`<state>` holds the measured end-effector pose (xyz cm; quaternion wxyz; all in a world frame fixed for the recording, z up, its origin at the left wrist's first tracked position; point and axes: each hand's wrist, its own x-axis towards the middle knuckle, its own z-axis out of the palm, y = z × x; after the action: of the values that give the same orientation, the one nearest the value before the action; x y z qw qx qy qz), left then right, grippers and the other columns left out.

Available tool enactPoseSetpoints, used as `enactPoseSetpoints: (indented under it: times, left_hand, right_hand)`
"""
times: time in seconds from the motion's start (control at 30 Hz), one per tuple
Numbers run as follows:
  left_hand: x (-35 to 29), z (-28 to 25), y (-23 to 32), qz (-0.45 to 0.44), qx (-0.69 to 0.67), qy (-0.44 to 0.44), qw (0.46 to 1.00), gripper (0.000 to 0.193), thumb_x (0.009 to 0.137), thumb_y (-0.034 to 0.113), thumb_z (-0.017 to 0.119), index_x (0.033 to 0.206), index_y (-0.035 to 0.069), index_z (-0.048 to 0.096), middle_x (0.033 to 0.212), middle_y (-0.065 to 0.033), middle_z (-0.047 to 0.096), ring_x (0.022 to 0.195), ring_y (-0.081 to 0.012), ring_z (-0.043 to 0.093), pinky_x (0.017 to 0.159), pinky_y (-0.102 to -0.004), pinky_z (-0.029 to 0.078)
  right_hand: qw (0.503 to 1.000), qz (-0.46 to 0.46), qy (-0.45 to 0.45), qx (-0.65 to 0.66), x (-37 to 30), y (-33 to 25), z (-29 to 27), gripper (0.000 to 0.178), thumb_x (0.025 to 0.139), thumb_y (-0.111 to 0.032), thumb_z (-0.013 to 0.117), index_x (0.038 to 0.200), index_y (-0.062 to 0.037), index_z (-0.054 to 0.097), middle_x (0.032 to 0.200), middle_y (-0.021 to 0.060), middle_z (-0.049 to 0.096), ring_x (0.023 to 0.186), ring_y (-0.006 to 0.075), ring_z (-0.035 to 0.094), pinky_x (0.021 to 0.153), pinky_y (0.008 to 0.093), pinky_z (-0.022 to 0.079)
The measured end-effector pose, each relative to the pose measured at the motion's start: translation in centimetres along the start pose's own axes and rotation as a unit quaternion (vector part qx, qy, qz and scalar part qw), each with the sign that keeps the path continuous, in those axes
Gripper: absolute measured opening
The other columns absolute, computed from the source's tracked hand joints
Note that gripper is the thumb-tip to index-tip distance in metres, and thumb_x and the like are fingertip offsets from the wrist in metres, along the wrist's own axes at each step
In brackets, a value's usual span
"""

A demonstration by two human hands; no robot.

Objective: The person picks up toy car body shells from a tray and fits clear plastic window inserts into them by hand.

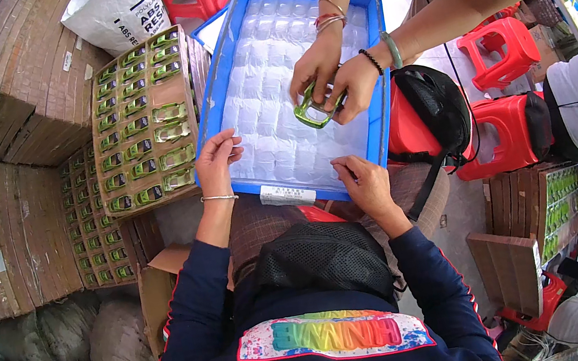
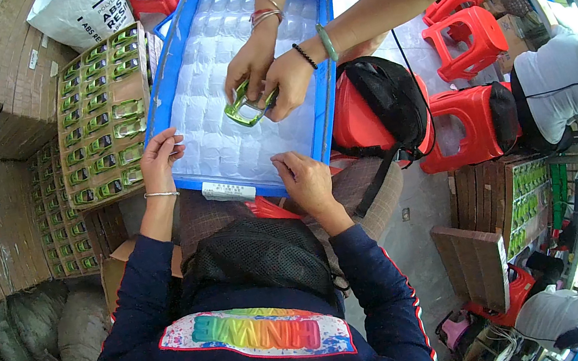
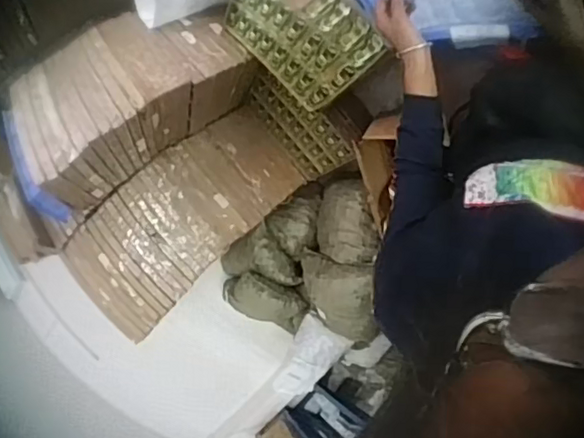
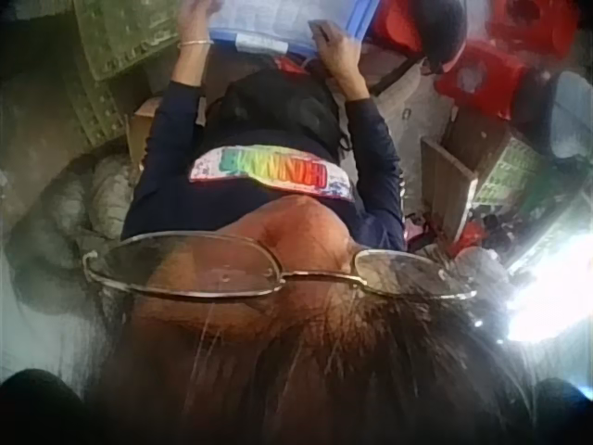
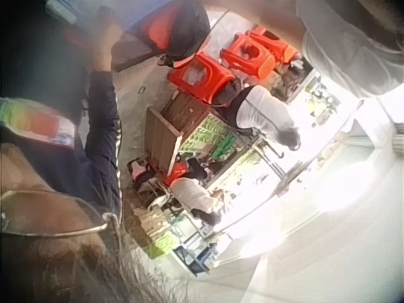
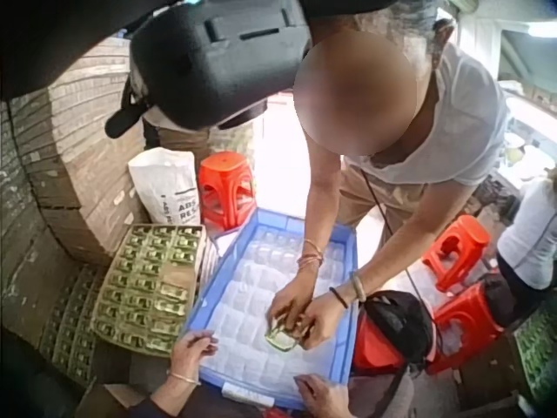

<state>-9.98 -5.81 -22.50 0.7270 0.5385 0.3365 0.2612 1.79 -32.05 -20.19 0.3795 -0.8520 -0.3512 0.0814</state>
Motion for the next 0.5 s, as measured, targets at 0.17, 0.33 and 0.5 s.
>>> enactPoseSetpoints:
  times: [0.17,0.33,0.5]
  left_hand:
    - [-0.1,0.1,0.2,-0.001,-0.002,0.004,1.000,0.017,0.091,0.007,0.056,0.106,0.002,0.065,0.092,-0.0076,0.068,0.075,-0.0119,0.064,0.068,-0.0235,0.052]
    - [0.0,-0.1,0.2,-0.001,-0.005,0.009,1.000,0.017,0.092,0.006,0.055,0.106,0.002,0.065,0.092,-0.0074,0.068,0.075,-0.0115,0.063,0.068,-0.0239,0.052]
    - [-0.1,0.9,-0.1,0.006,-0.001,0.001,1.000,0.019,0.090,0.008,0.057,0.106,0.000,0.064,0.091,-0.0083,0.068,0.073,-0.0127,0.064,0.067,-0.0241,0.052]
  right_hand:
    - [1.000,-0.011,0.004,-0.014,0.1,-0.1,-0.1,0.010,0.086,-0.017,0.062,0.090,-0.0092,0.067,0.083,0.0091,0.068,0.069,0.0295,0.065,0.059,0.0375,0.050]
    - [1.000,-0.021,0.009,-0.010,0.4,-0.3,-0.1,0.010,0.086,-0.017,0.061,0.090,-0.0093,0.067,0.082,0.0098,0.067,0.069,0.0302,0.064,0.059,0.0385,0.050]
    - [0.999,-0.008,0.031,-0.009,-0.4,0.5,-0.4,0.010,0.085,-0.017,0.062,0.090,-0.0098,0.067,0.081,0.0119,0.066,0.070,0.0322,0.064,0.060,0.0399,0.050]
